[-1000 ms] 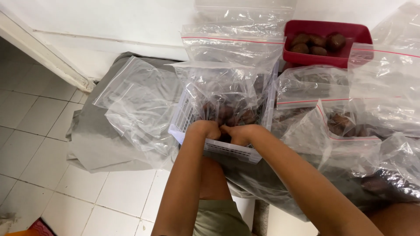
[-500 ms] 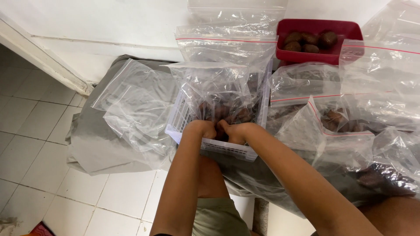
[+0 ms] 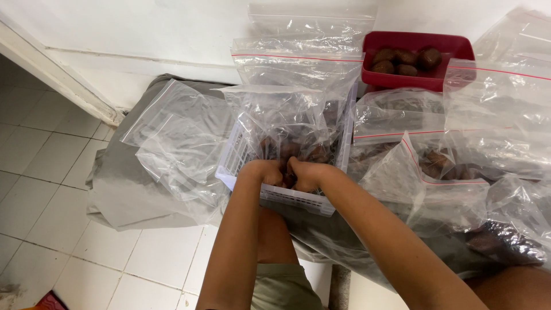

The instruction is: The person is packaging small brown fruits into clear plastic zip-lock bags and sealing them.

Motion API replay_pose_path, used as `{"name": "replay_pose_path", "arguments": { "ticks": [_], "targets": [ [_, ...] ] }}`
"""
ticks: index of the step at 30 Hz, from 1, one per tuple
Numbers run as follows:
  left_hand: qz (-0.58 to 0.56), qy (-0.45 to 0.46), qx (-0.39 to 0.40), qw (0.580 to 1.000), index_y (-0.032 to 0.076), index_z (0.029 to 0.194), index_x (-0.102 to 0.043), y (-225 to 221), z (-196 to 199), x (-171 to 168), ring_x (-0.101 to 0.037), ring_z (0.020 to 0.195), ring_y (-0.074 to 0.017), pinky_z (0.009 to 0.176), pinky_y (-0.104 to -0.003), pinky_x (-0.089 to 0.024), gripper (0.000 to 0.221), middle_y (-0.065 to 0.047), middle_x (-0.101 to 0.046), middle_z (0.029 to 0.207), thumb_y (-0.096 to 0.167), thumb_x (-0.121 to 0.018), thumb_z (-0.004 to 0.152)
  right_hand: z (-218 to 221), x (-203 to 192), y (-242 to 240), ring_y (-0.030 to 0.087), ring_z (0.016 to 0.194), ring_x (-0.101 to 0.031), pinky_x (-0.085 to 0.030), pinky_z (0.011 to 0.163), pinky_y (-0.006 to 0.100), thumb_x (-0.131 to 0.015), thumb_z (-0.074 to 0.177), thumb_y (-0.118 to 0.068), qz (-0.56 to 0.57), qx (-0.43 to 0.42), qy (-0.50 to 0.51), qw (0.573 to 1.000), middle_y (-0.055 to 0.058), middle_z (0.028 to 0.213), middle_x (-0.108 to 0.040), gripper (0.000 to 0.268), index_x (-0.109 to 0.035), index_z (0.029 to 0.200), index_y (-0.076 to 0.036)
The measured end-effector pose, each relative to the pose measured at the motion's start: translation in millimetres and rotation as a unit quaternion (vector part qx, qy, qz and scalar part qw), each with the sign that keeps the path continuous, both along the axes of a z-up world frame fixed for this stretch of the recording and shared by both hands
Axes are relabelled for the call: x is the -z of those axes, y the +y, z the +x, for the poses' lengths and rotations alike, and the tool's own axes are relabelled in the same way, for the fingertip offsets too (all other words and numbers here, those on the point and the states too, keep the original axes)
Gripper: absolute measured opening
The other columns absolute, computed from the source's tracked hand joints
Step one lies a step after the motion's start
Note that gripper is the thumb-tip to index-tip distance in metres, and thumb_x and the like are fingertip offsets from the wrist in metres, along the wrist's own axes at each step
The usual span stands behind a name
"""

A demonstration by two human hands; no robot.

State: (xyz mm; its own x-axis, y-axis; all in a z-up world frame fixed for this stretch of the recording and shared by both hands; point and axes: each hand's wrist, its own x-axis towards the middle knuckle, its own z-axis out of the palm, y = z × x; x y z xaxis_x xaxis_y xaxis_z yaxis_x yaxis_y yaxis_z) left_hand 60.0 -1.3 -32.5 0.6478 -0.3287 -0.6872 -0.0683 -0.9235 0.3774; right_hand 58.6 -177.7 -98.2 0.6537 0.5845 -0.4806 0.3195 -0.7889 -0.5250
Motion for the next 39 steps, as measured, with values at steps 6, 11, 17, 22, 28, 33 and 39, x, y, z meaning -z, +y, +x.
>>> {"name": "replay_pose_path", "arguments": {
  "ticks": [6,11,17,22,28,33,39],
  "targets": [
    [0.061,-0.012,0.009,0.998,-0.002,0.106,-0.079,-2,8,19,-0.072,0.095,-0.0311,0.081,-0.04,-0.057,0.04,-0.015,-0.077,0.098,0.015,-0.056,0.079,4,-25,10,0.033,0.112,-0.068,-0.058,0.092,0.041,-0.073,0.092,-0.038,0.022,0.016,0.035,0.999,0.017,0.119,-0.071,0.051,-0.062,0.13,-0.004],
    [0.055,-0.012,0.017,0.998,-0.002,0.11,-0.078,-7,-5,-11,-0.071,0.093,-0.0318,0.082,-0.038,-0.056,0.041,-0.017,-0.076,0.099,0.012,-0.055,0.079,10,0,7,0.032,0.109,-0.069,-0.059,0.09,0.04,-0.074,0.091,-0.043,0.029,0.001,0.043,0.999,0.016,0.119,-0.071,0.056,-0.062,0.131,-0.007],
    [0.05,0.012,0.063,0.997,-0.006,0.108,-0.076,-8,-4,-18,-0.065,0.086,-0.0288,0.076,-0.034,-0.053,0.037,-0.017,-0.073,0.094,0.006,-0.055,0.079,-1,-17,6,0.038,0.116,-0.065,-0.056,0.097,0.044,-0.071,0.094,-0.043,0.026,-0.012,0.061,0.998,0.023,0.126,-0.066,0.063,-0.049,0.138,-0.003],
    [0.032,0.013,0.013,0.999,0.0,0.089,-0.079,-6,4,1,-0.063,0.07,-0.0247,0.064,-0.034,-0.05,0.022,-0.011,-0.071,0.077,0.008,-0.063,0.076,5,-8,8,0.038,0.116,-0.065,-0.056,0.096,0.044,-0.069,0.095,-0.044,0.034,-0.005,0.065,0.997,0.023,0.126,-0.066,0.063,-0.047,0.138,-0.003],
    [-0.102,0.009,-0.117,0.988,-0.008,0.122,-0.07,13,8,35,-0.066,0.082,-0.0291,0.072,-0.041,-0.057,0.044,-0.019,-0.07,0.093,0.015,-0.055,0.087,-11,-63,7,0.043,0.125,-0.061,-0.054,0.103,0.05,-0.078,0.087,-0.037,0.085,0.073,0.066,0.992,0.023,0.129,-0.066,0.067,-0.05,0.137,-0.002],
    [-0.372,0.027,-0.307,0.876,-0.008,0.145,-0.046,15,-13,-5,-0.067,0.093,-0.0347,0.085,-0.048,-0.059,0.062,-0.025,-0.066,0.105,0.022,-0.069,0.095,-22,-92,13,0.046,0.132,-0.056,-0.049,0.109,0.055,-0.074,0.09,-0.023,0.226,0.178,0.025,0.957,0.026,0.137,-0.061,0.057,-0.052,0.139,-0.005],
    [-0.571,-0.013,-0.351,0.741,-0.007,0.143,-0.051,18,-26,-20,-0.069,0.109,-0.0396,0.098,-0.054,-0.056,0.05,-0.022,-0.059,0.121,0.025,-0.056,0.105,0,-57,5,0.03,0.112,-0.063,-0.054,0.093,0.043,-0.088,0.082,-0.026,0.45,0.258,-0.048,0.854,0.018,0.119,-0.065,0.068,-0.054,0.138,-0.006]
  ]
}}
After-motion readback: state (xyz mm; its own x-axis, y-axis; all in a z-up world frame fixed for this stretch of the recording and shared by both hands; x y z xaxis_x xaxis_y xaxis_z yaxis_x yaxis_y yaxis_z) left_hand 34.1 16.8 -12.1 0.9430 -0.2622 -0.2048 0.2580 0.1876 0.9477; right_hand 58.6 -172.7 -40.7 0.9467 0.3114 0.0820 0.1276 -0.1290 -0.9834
